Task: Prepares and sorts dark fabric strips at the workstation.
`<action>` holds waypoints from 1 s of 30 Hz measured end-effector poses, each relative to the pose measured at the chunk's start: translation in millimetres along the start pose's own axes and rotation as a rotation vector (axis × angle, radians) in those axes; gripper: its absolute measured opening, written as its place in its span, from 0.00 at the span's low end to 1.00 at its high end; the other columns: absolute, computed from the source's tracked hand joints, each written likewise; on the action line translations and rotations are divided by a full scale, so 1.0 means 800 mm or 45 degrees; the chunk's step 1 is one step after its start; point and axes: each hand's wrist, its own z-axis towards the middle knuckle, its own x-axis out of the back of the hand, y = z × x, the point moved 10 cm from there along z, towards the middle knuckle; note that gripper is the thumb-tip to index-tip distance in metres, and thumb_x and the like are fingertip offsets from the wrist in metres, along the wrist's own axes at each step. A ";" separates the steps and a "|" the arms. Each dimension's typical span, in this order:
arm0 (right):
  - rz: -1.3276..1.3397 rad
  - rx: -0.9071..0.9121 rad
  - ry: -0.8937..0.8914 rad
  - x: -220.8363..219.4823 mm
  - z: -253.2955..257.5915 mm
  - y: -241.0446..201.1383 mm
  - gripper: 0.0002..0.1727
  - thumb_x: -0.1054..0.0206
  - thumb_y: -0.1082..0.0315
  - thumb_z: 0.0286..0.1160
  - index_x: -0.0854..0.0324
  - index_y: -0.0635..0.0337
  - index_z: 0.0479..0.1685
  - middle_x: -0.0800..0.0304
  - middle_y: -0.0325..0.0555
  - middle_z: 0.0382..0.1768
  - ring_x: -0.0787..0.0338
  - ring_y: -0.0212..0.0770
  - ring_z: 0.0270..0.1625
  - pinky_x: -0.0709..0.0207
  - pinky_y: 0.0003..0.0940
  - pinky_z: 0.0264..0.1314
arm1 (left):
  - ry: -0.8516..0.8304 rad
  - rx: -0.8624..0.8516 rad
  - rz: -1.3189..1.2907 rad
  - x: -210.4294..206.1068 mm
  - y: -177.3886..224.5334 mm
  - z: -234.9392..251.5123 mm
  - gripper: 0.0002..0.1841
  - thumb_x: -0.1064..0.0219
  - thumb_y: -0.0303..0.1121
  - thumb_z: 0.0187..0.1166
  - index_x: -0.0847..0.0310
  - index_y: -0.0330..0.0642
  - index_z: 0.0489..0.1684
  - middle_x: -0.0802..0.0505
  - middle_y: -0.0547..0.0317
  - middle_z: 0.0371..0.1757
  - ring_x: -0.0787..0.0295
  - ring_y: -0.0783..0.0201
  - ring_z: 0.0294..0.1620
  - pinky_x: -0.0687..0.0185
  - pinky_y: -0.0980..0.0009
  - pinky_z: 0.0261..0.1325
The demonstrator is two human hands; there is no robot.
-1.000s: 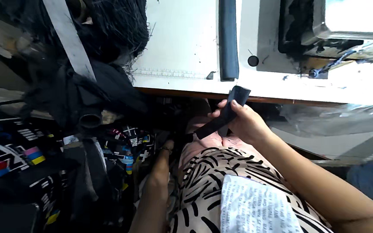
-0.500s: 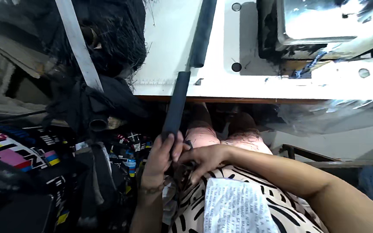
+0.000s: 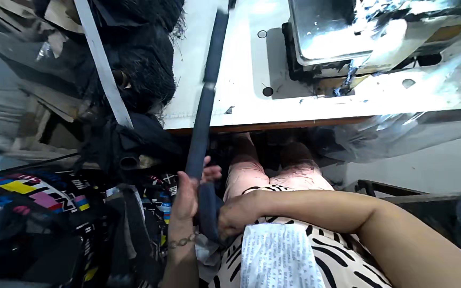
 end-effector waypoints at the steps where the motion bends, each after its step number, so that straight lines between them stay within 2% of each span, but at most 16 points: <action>1: 0.052 -0.009 -0.055 -0.004 -0.002 0.007 0.14 0.32 0.67 0.81 0.11 0.73 0.45 0.09 0.63 0.35 0.09 0.57 0.43 0.21 0.57 0.52 | -0.064 -0.051 -0.108 -0.020 0.009 -0.001 0.46 0.43 0.76 0.70 0.21 0.40 0.70 0.04 0.67 0.39 0.05 0.69 0.42 0.09 0.65 0.60; 3: 0.421 -0.016 0.183 0.041 -0.018 0.020 0.20 0.26 0.67 0.73 0.18 0.78 0.54 0.10 0.56 0.40 0.12 0.42 0.43 0.19 0.42 0.52 | -0.169 -0.180 -0.100 -0.038 0.034 -0.019 0.17 0.42 0.52 0.89 0.11 0.53 0.50 0.14 0.82 0.22 0.14 0.80 0.27 0.10 0.72 0.54; 5: 0.857 -0.001 0.509 0.104 -0.036 0.029 0.29 0.42 0.65 0.81 0.35 0.75 0.76 0.12 0.49 0.57 0.15 0.30 0.56 0.21 0.29 0.61 | -0.314 -0.218 0.059 -0.036 0.048 -0.047 0.15 0.43 0.50 0.90 0.10 0.59 0.44 0.17 0.86 0.21 0.22 0.89 0.22 0.18 0.88 0.38; 7: 1.170 0.039 0.873 0.164 -0.049 0.045 0.35 0.55 0.46 0.90 0.42 0.64 0.84 0.12 0.44 0.63 0.13 0.31 0.61 0.21 0.32 0.66 | -0.500 -0.032 0.229 -0.024 0.030 -0.074 0.16 0.40 0.52 0.88 0.09 0.56 0.47 0.14 0.82 0.24 0.23 0.88 0.23 0.24 0.90 0.32; 10: 1.463 0.168 1.302 0.233 -0.070 0.051 0.31 0.69 0.44 0.95 0.32 0.56 0.73 0.08 0.40 0.48 0.08 0.37 0.53 0.16 0.37 0.63 | -0.359 0.251 0.858 0.028 -0.018 -0.081 0.19 0.44 0.49 0.89 0.10 0.48 0.53 0.10 0.71 0.35 0.14 0.77 0.36 0.16 0.76 0.44; 12: 1.290 0.184 1.438 0.240 -0.071 0.033 0.26 0.69 0.53 0.97 0.26 0.56 0.52 0.14 0.34 0.25 0.09 0.34 0.34 0.12 0.37 0.50 | -0.122 0.367 1.100 0.065 -0.037 -0.069 0.20 0.43 0.40 0.90 0.19 0.41 0.72 0.12 0.48 0.66 0.15 0.57 0.66 0.20 0.55 0.72; 14: 0.886 0.169 1.168 0.194 -0.044 -0.006 0.23 0.61 0.63 0.95 0.22 0.69 0.44 0.18 0.39 0.21 0.13 0.32 0.28 0.14 0.33 0.43 | 0.038 0.284 0.923 0.077 -0.036 -0.054 0.29 0.51 0.40 0.91 0.37 0.31 0.87 0.23 0.40 0.82 0.27 0.54 0.83 0.32 0.55 0.84; 16: 0.511 0.068 0.609 0.104 -0.004 -0.020 0.18 0.51 0.69 0.92 0.18 0.72 0.42 0.14 0.45 0.27 0.15 0.31 0.30 0.18 0.31 0.41 | 0.121 0.137 0.544 0.056 -0.019 -0.037 0.45 0.67 0.63 0.89 0.44 0.27 0.88 0.15 0.51 0.74 0.15 0.69 0.69 0.17 0.68 0.70; 18: 0.222 -0.011 0.112 0.020 0.010 -0.006 0.13 0.39 0.71 0.86 0.14 0.74 0.45 0.11 0.59 0.35 0.12 0.47 0.37 0.19 0.47 0.48 | 0.026 0.085 0.183 0.013 -0.002 -0.019 0.62 0.64 0.83 0.73 0.46 0.27 0.87 0.09 0.55 0.66 0.09 0.67 0.62 0.14 0.66 0.67; 19: 0.143 -0.058 -0.073 -0.006 0.007 0.005 0.12 0.36 0.71 0.84 0.14 0.74 0.46 0.12 0.64 0.37 0.13 0.54 0.42 0.24 0.54 0.50 | 0.015 0.039 0.114 -0.005 0.009 -0.016 0.57 0.58 0.80 0.75 0.39 0.27 0.82 0.05 0.60 0.56 0.06 0.69 0.53 0.11 0.67 0.61; 21: 0.233 -0.065 -0.153 -0.004 -0.009 0.017 0.18 0.28 0.69 0.76 0.16 0.76 0.59 0.10 0.66 0.48 0.11 0.56 0.52 0.23 0.55 0.59 | 0.025 -0.081 0.077 -0.024 0.031 -0.025 0.24 0.46 0.51 0.89 0.18 0.39 0.59 0.05 0.73 0.41 0.07 0.76 0.39 0.08 0.72 0.51; 22: 0.417 -0.011 -0.034 0.018 -0.020 0.018 0.25 0.26 0.70 0.71 0.22 0.79 0.64 0.11 0.65 0.51 0.11 0.52 0.53 0.21 0.50 0.61 | 0.001 -0.132 0.095 -0.027 0.041 -0.035 0.14 0.42 0.43 0.88 0.11 0.48 0.49 0.04 0.77 0.37 0.08 0.79 0.35 0.08 0.76 0.45; 24: 0.803 0.061 0.351 0.083 -0.040 0.023 0.31 0.34 0.64 0.71 0.32 0.73 0.73 0.12 0.47 0.54 0.14 0.31 0.54 0.19 0.31 0.59 | -0.171 -0.134 0.242 -0.021 0.046 -0.058 0.12 0.36 0.49 0.85 0.06 0.61 0.42 0.03 0.81 0.36 0.08 0.84 0.36 0.10 0.82 0.44; 25: 1.007 0.097 0.537 0.117 -0.048 0.032 0.31 0.43 0.62 0.78 0.37 0.68 0.80 0.13 0.44 0.59 0.15 0.29 0.58 0.20 0.30 0.62 | -0.269 -0.103 0.376 -0.013 0.039 -0.068 0.12 0.36 0.49 0.85 0.06 0.61 0.40 0.04 0.82 0.37 0.09 0.87 0.38 0.11 0.84 0.45; 27: 1.355 0.153 1.024 0.184 -0.070 0.056 0.24 0.57 0.50 0.92 0.31 0.56 0.72 0.09 0.37 0.50 0.11 0.30 0.52 0.17 0.31 0.60 | -0.349 -0.002 0.783 0.018 0.009 -0.078 0.13 0.38 0.40 0.87 0.07 0.49 0.39 0.05 0.76 0.37 0.10 0.85 0.40 0.12 0.82 0.49; 30: 1.359 0.018 1.591 0.225 -0.099 0.077 0.19 0.62 0.55 0.97 0.29 0.56 0.58 0.19 0.36 0.35 0.15 0.30 0.36 0.17 0.30 0.45 | -0.166 0.366 1.292 0.069 -0.042 -0.076 0.17 0.41 0.37 0.90 0.11 0.34 0.61 0.08 0.41 0.62 0.12 0.49 0.66 0.23 0.47 0.74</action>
